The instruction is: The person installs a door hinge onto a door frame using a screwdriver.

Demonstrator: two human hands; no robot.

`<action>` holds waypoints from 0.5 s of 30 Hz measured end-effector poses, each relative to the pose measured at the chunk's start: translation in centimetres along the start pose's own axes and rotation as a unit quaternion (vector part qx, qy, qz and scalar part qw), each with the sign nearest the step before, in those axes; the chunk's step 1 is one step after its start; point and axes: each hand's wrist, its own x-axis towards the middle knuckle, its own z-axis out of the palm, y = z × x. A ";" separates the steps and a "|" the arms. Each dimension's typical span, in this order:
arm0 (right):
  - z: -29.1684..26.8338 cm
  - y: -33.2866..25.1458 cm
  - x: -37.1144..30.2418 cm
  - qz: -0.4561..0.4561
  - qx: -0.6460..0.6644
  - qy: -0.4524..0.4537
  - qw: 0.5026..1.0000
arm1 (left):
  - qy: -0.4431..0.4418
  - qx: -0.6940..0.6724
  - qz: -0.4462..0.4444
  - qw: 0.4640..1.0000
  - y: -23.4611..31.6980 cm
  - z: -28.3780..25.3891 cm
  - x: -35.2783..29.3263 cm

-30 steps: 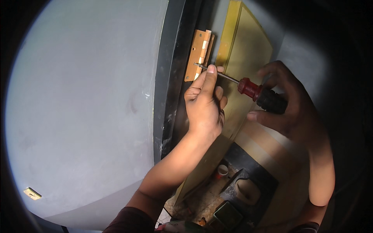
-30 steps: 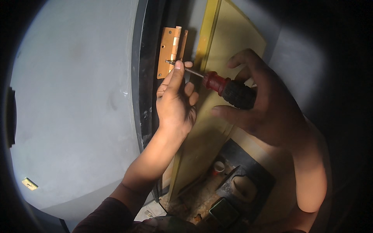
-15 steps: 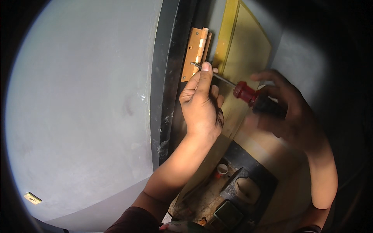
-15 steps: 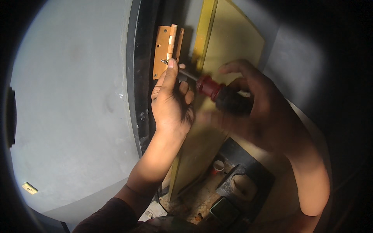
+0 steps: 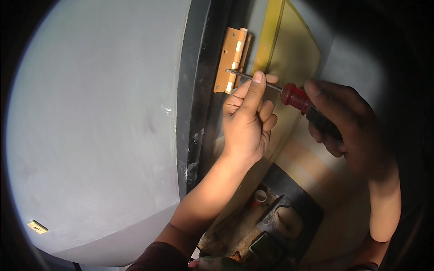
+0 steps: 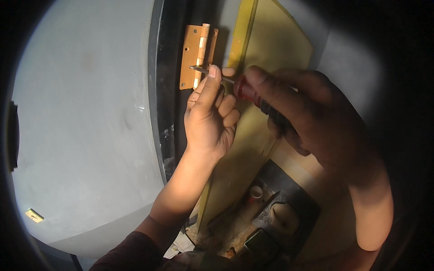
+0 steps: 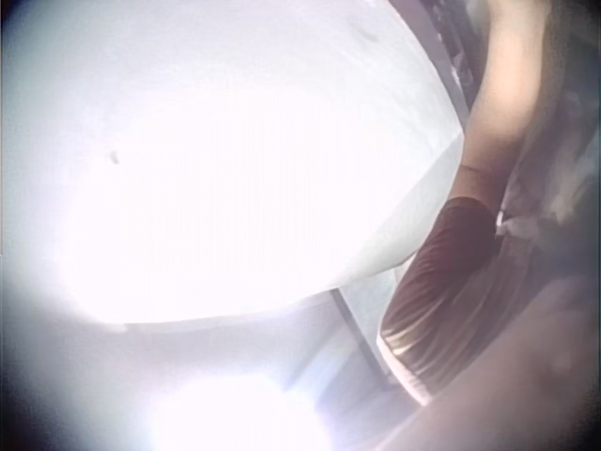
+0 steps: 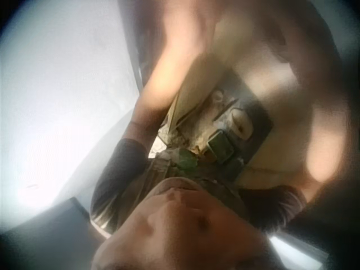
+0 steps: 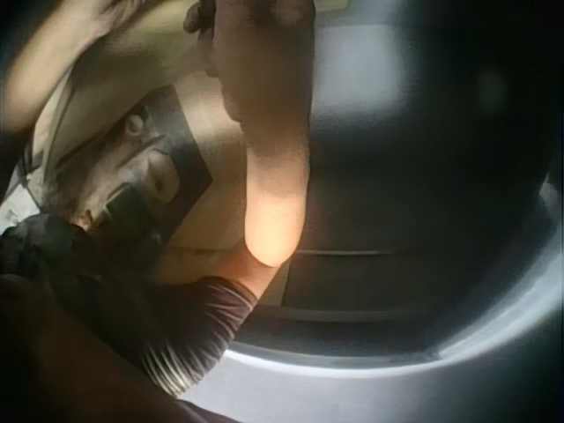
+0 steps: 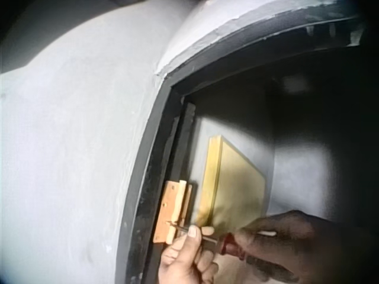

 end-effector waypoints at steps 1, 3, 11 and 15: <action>-0.4 -0.2 0.1 0.038 0.030 -0.050 0.998 | 0.000 0.008 0.019 1.000 0.0 -0.2 0.1; -0.1 2.6 -0.1 -0.199 -0.191 0.039 0.960 | 0.050 0.015 0.019 0.998 -0.6 0.9 -0.2; -1.2 4.1 1.9 -0.135 -0.121 0.014 0.983 | 0.033 -0.033 -0.008 0.999 -0.6 0.2 -0.1; -0.9 2.1 1.2 0.037 0.080 -0.115 0.989 | 0.029 -0.015 0.074 0.997 -1.1 -0.8 0.3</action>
